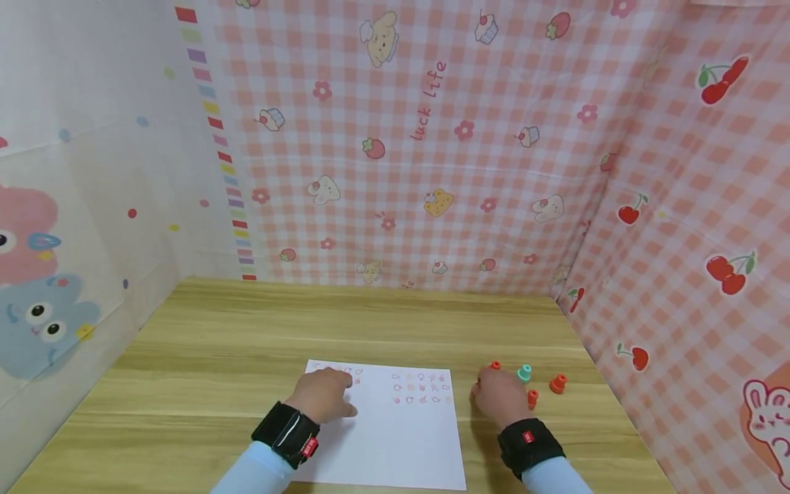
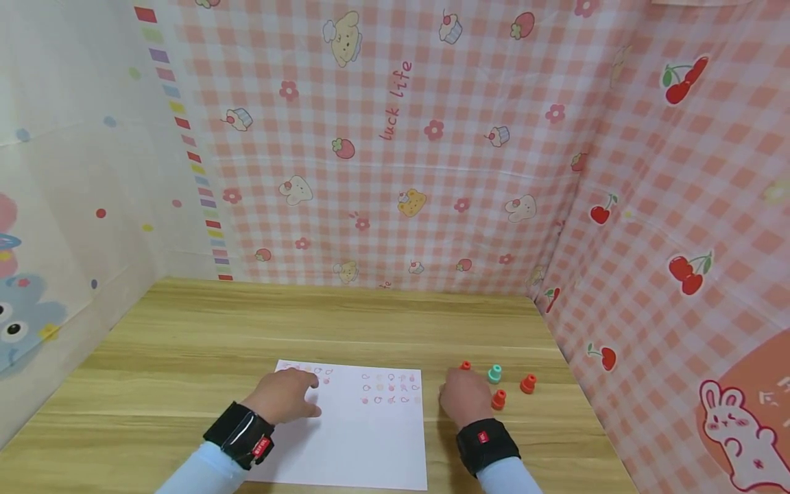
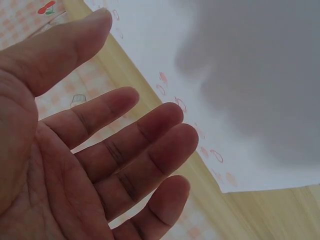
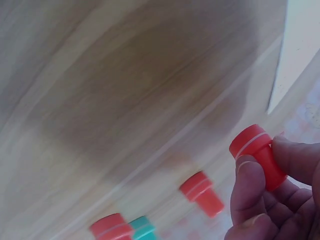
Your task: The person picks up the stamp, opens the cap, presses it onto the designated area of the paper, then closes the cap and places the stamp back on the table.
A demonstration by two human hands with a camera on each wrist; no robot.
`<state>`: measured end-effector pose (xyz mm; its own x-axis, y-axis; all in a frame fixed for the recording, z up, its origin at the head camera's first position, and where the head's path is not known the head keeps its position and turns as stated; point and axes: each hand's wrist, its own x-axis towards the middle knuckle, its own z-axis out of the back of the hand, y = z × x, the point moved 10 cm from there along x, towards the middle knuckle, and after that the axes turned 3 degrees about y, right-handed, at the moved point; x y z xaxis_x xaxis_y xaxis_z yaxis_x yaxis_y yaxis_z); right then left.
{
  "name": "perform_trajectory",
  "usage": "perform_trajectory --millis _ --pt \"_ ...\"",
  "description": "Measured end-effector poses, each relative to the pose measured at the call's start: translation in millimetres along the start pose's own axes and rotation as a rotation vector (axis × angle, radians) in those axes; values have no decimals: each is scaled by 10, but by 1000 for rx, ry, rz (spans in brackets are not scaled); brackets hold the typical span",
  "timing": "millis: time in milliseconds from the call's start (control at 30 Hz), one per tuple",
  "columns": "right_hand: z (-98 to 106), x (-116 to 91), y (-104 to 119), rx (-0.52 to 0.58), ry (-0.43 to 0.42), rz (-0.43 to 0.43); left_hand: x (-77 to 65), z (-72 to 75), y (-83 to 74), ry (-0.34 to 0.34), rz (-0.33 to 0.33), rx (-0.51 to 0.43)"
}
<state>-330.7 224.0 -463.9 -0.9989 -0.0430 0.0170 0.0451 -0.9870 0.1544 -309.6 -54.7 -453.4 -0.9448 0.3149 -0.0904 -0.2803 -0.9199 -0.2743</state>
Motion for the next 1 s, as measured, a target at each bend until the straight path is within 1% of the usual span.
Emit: perform_trajectory --millis 200,400,500,700,867,1000 --pt "23 -11 206 75 -36 20 13 -10 -47 -41 -50 -1" --pt "-35 -27 338 193 -3 -12 37 -31 -82 -66 -79 6" --pt "-43 -43 405 244 -9 1 36 -24 -110 -88 -96 17" --pt "-87 -48 498 298 -26 3 40 -17 -166 -115 -122 21" --pt "-113 -54 584 356 -18 -10 70 -44 -202 -130 -136 19" --pt "-111 -60 689 406 -24 13 81 -51 -244 -147 -158 23"
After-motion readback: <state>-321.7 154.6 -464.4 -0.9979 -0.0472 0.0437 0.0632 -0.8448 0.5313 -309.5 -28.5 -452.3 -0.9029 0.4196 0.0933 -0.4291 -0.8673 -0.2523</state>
